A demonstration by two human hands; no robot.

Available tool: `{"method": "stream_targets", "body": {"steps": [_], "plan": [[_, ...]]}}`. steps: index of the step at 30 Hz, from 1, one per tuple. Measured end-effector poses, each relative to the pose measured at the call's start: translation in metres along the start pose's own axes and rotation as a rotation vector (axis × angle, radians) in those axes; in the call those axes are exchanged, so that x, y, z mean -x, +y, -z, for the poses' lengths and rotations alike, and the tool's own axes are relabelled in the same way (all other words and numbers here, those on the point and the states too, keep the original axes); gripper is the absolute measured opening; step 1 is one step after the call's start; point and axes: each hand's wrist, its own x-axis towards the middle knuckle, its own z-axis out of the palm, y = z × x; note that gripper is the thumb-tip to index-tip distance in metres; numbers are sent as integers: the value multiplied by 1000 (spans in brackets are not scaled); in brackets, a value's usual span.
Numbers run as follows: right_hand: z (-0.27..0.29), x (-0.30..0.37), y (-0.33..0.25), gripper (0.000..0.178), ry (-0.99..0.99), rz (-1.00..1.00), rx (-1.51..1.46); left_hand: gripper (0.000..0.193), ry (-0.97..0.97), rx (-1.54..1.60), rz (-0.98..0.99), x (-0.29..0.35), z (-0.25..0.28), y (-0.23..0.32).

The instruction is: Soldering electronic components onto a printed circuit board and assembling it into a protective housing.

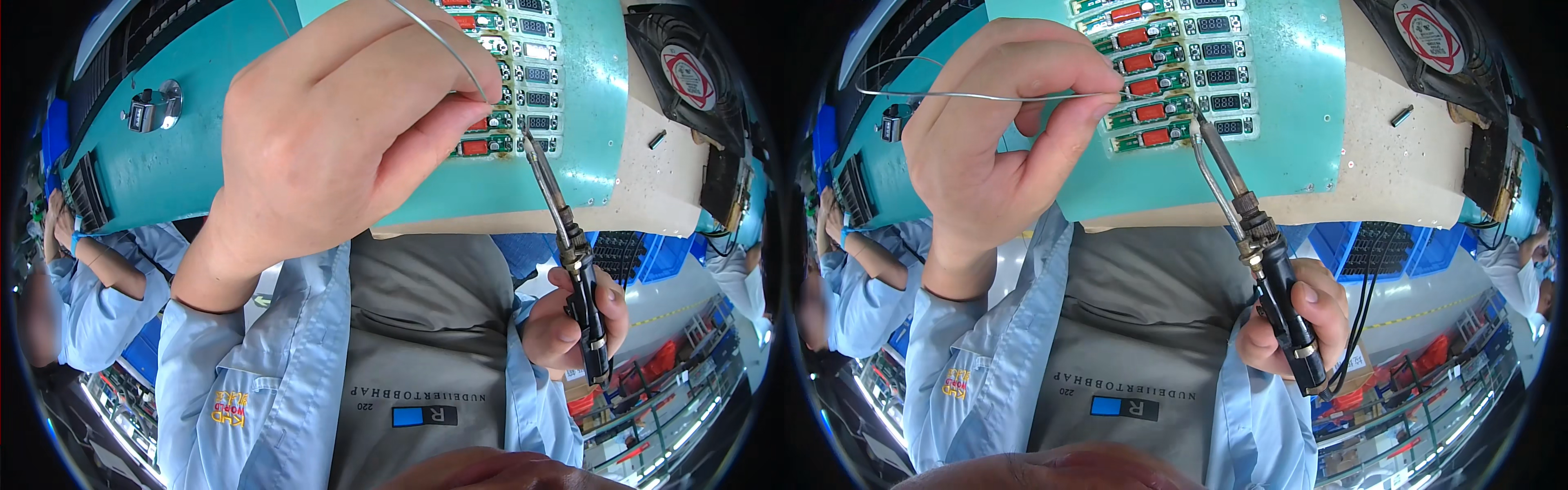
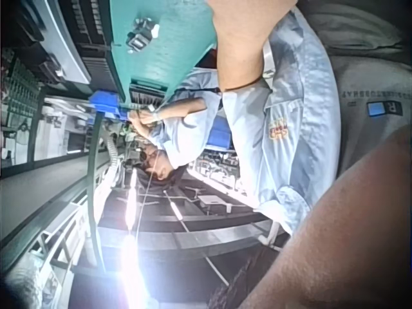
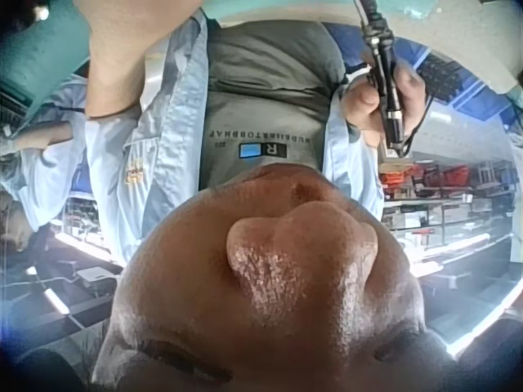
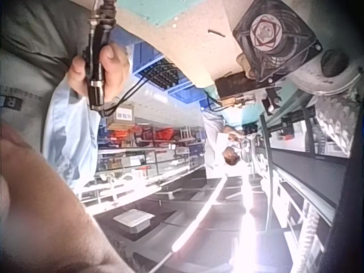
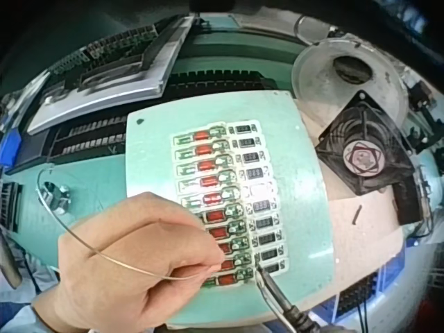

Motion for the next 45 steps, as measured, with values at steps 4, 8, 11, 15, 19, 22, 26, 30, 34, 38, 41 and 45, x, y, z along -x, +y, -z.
{"method": "stream_targets", "body": {"steps": [4, 8, 11, 15, 19, 22, 26, 30, 34, 38, 41, 45], "plan": [[0, 4, 0, 51, 25, 13, 34, 18, -18, 8, 35, -1, -2, 6], [2, 6, -3, 49, -31, 8, 56, 18, -11, 8, -41, 5, -4, 2], [2, 9, -4, 48, -42, -11, 60, 17, -11, 19, -43, 4, -8, 6], [1, 11, -4, 48, -48, -32, 68, 16, -8, 30, -43, 5, -10, 8], [0, 11, -4, 47, -28, -41, 78, 16, -10, 31, -34, 6, -12, 7], [0, 13, -5, 47, -28, -66, 90, 16, -11, 35, -26, 6, -13, 6], [2, 13, -5, 47, -42, -93, 79, 16, -3, 37, -48, 6, -15, 3], [3, 14, -5, 47, -54, -106, 69, 16, 9, 41, -74, 6, -17, 1], [2, 14, -5, 47, -48, -95, 81, 16, 14, 49, -76, 6, -20, 0], [3, 13, -4, 47, -74, -92, 74, 16, 16, 67, -75, 5, -22, 0], [2, 14, -4, 47, -67, -92, 78, 16, 24, 66, -134, 5, -24, -8], [1, 14, -4, 47, -54, -89, 78, 16, 33, 61, -165, 5, -24, -8]]}}
